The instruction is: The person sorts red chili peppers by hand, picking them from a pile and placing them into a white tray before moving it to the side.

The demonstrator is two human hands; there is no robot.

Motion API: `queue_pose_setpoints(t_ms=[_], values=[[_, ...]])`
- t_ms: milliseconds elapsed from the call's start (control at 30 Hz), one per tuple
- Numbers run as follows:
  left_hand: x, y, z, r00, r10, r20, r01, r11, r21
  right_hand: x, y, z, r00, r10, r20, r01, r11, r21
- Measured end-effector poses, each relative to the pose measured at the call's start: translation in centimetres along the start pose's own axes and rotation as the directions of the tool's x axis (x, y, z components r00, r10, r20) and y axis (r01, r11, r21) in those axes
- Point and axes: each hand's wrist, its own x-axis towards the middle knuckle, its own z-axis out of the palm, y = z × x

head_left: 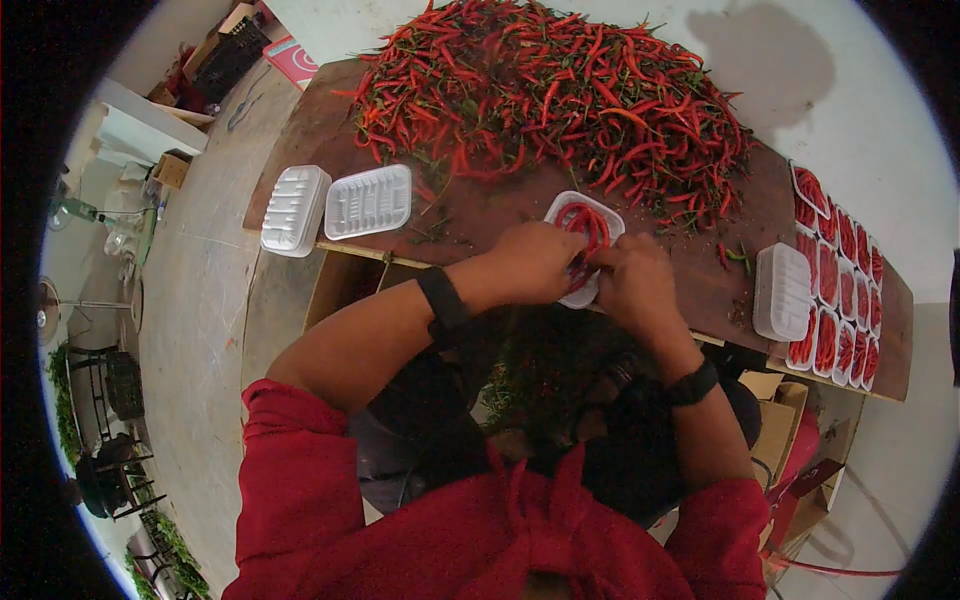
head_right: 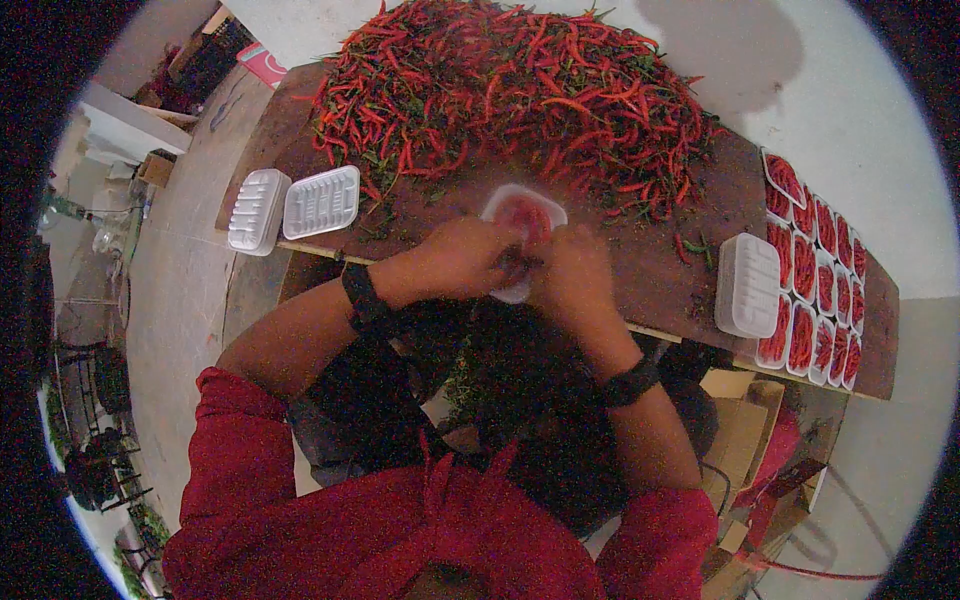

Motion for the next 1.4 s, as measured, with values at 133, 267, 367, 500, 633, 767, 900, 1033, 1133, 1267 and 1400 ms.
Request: queue_pose_setpoints(t_ms=[133, 267, 367, 500, 633, 767, 900, 1033, 1133, 1267, 1400], values=[[-0.1, 0.2, -0.3, 1.0, -0.009, -0.006, 0.009, 1.0, 0.004, 0.4, 0.8, 0.0, 0.999, 0.046, 0.024, -0.046, 0.999, -0.023], [-0.1, 0.1, -0.1, 1.0, 0.01, -0.02, -0.01, 1.0, 0.001, 0.3, 1.0, 0.1, 0.997, 0.043, -0.059, -0.04, 0.998, 0.046], [-0.1, 0.3, -0.3, 1.0, 0.0, 0.013, -0.001, 1.0, 0.022, 0.4, 1.0, 0.3, 0.998, 0.027, -0.05, -0.026, 0.999, 0.025], [-0.1, 0.3, -0.3, 1.0, -0.005, 0.01, 0.005, 1.0, 0.025, 0.4, 1.0, 0.4, 0.999, 0.013, -0.043, -0.012, 1.0, 0.014], [0.1, 0.1, 0.2, 0.999, -0.032, 0.031, 0.031, 0.999, 0.045, 0.4, 0.7, 0.2, 0.999, -0.01, -0.054, 0.011, 1.0, 0.015], [0.3, -0.3, 0.6, 1.0, -0.018, 0.008, 0.018, 0.999, 0.046, 0.3, 0.7, 0.2, 0.999, 0.01, -0.039, -0.008, 0.999, 0.052], [0.7, -1.6, -1.0, 0.999, 0.055, -0.003, -0.055, 0.997, -0.047, 0.4, 0.8, -0.1, 0.999, 0.04, 0.004, -0.04, 0.996, 0.079], [1.0, -5.5, -3.0, 0.913, -0.078, -0.401, 0.114, 0.991, 0.065, 0.3, 0.4, -0.8, 0.997, 0.081, -0.012, -0.079, 0.992, 0.095], [1.0, -9.0, -3.1, 0.84, -0.141, -0.524, 0.264, 0.95, 0.169, 0.3, 0.5, -0.7, 0.997, 0.081, -0.017, -0.079, 0.994, 0.071], [0.7, -8.6, -4.0, 0.838, -0.445, -0.316, 0.513, 0.839, 0.181, 0.1, 1.2, 0.0, 0.995, 0.03, -0.095, -0.02, 0.995, 0.102], [0.4, -8.4, -3.9, 0.877, -0.348, -0.33, 0.432, 0.873, 0.226, 0.0, 0.8, -0.6, 0.996, 0.076, -0.038, -0.072, 0.992, 0.107]])
